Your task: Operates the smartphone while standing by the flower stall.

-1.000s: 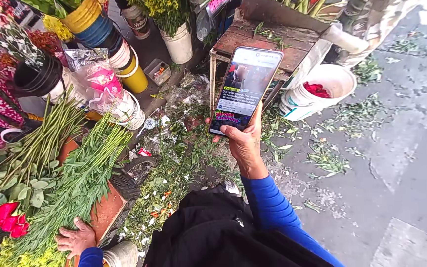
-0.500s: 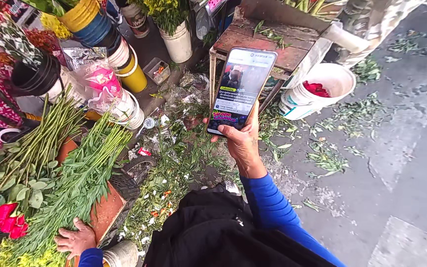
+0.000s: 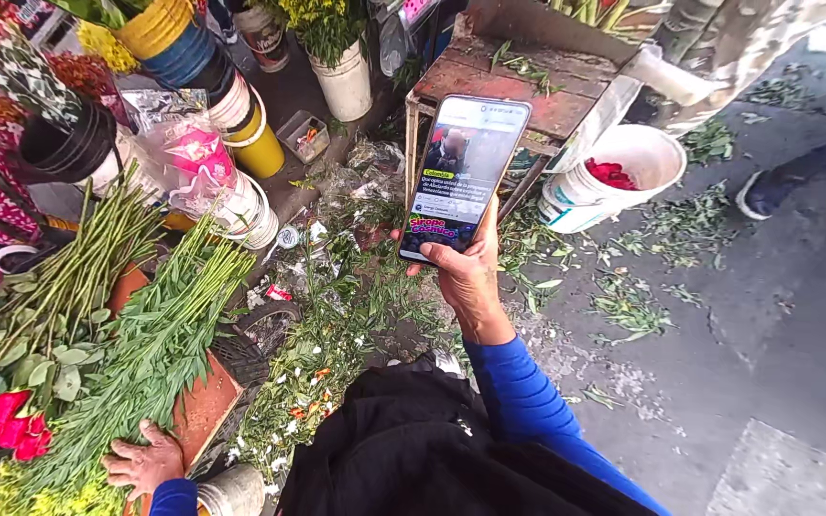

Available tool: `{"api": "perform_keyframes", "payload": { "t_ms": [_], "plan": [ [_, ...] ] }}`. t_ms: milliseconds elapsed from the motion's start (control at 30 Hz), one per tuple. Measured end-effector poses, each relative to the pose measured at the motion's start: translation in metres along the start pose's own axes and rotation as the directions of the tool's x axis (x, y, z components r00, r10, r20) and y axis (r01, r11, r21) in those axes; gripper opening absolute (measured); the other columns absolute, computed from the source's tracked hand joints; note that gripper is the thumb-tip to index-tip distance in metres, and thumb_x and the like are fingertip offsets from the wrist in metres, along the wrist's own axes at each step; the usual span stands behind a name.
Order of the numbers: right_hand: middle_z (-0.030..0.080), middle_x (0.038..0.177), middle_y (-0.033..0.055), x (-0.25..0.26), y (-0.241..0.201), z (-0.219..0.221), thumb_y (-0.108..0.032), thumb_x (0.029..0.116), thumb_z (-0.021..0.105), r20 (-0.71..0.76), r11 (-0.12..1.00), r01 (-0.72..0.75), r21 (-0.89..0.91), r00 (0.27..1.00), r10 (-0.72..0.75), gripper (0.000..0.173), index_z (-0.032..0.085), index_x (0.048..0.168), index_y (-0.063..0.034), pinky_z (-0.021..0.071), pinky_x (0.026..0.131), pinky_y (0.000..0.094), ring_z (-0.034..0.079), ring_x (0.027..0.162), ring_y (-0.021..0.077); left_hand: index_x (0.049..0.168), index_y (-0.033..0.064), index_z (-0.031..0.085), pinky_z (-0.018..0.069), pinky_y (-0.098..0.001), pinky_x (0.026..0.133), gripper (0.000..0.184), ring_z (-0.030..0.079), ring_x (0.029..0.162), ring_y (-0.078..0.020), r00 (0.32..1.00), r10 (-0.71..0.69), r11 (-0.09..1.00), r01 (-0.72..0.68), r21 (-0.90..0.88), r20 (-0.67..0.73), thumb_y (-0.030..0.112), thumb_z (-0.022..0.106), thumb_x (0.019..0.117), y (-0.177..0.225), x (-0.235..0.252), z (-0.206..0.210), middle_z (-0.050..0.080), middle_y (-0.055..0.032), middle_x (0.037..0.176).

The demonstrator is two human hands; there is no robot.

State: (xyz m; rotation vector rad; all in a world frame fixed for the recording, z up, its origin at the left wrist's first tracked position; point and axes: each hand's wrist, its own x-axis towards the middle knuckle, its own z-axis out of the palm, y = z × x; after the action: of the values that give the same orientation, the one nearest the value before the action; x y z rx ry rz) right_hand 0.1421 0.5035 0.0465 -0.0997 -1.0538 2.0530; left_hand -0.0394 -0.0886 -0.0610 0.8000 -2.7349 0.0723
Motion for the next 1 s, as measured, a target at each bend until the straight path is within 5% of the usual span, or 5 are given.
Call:
{"api": "perform_keyframes", "payload": {
  "t_ms": [133, 267, 433, 1000],
  "plan": [
    [0.066, 0.121, 0.0163, -0.001, 0.0, 0.003, 0.01, 0.0803, 0.067, 0.003, 1.0, -0.001, 0.001, 1.0, 0.001, 0.085, 0.026, 0.148, -0.0195, 0.0648, 0.056, 0.0399, 0.074, 0.094, 0.0336, 0.163, 0.0121, 0.025, 0.0455, -0.0632, 0.106, 0.089, 0.038, 0.147, -0.0415, 1.0, 0.026, 0.999, -0.027, 0.02, 0.014, 0.075, 0.017, 0.1, 0.0, -0.003, -0.007, 0.022, -0.0194, 0.168],
    [0.067, 0.119, 0.0156, -0.003, 0.0, 0.006, 0.01, 0.0802, 0.069, 0.026, 1.0, -0.001, 0.001, 1.0, 0.001, 0.083, 0.028, 0.147, -0.0193, 0.0648, 0.055, 0.0399, 0.075, 0.091, 0.0322, 0.163, 0.018, 0.028, 0.0296, -0.0751, 0.11, 0.085, 0.021, 0.154, -0.0438, 0.997, -0.004, 0.994, 0.012, -0.105, 0.076, 0.074, 0.022, 0.0992, 0.012, -0.009, -0.02, 0.02, -0.0183, 0.168],
    [0.067, 0.12, 0.0151, -0.006, -0.002, 0.01, 0.01, 0.0804, 0.068, 0.032, 1.0, 0.006, 0.001, 0.999, -0.006, 0.083, 0.028, 0.147, -0.0193, 0.0646, 0.055, 0.04, 0.074, 0.092, 0.0323, 0.162, 0.0156, 0.029, 0.0258, -0.0755, 0.112, 0.079, 0.017, 0.154, -0.0454, 0.989, -0.028, 0.985, 0.051, -0.165, 0.143, 0.067, 0.03, 0.1022, 0.031, -0.022, -0.051, 0.017, -0.0201, 0.169],
    [0.066, 0.121, 0.0177, -0.009, -0.005, 0.008, 0.011, 0.0802, 0.067, 0.016, 0.999, 0.003, 0.036, 1.0, -0.003, 0.087, 0.026, 0.15, -0.0208, 0.0649, 0.055, 0.0421, 0.074, 0.094, 0.0355, 0.162, 0.0179, 0.031, 0.0312, -0.0756, 0.108, 0.083, 0.022, 0.153, -0.0455, 0.996, -0.007, 0.992, 0.018, -0.122, 0.084, 0.073, 0.024, 0.0995, 0.019, -0.015, -0.031, 0.021, -0.0186, 0.168]
  ]
}}
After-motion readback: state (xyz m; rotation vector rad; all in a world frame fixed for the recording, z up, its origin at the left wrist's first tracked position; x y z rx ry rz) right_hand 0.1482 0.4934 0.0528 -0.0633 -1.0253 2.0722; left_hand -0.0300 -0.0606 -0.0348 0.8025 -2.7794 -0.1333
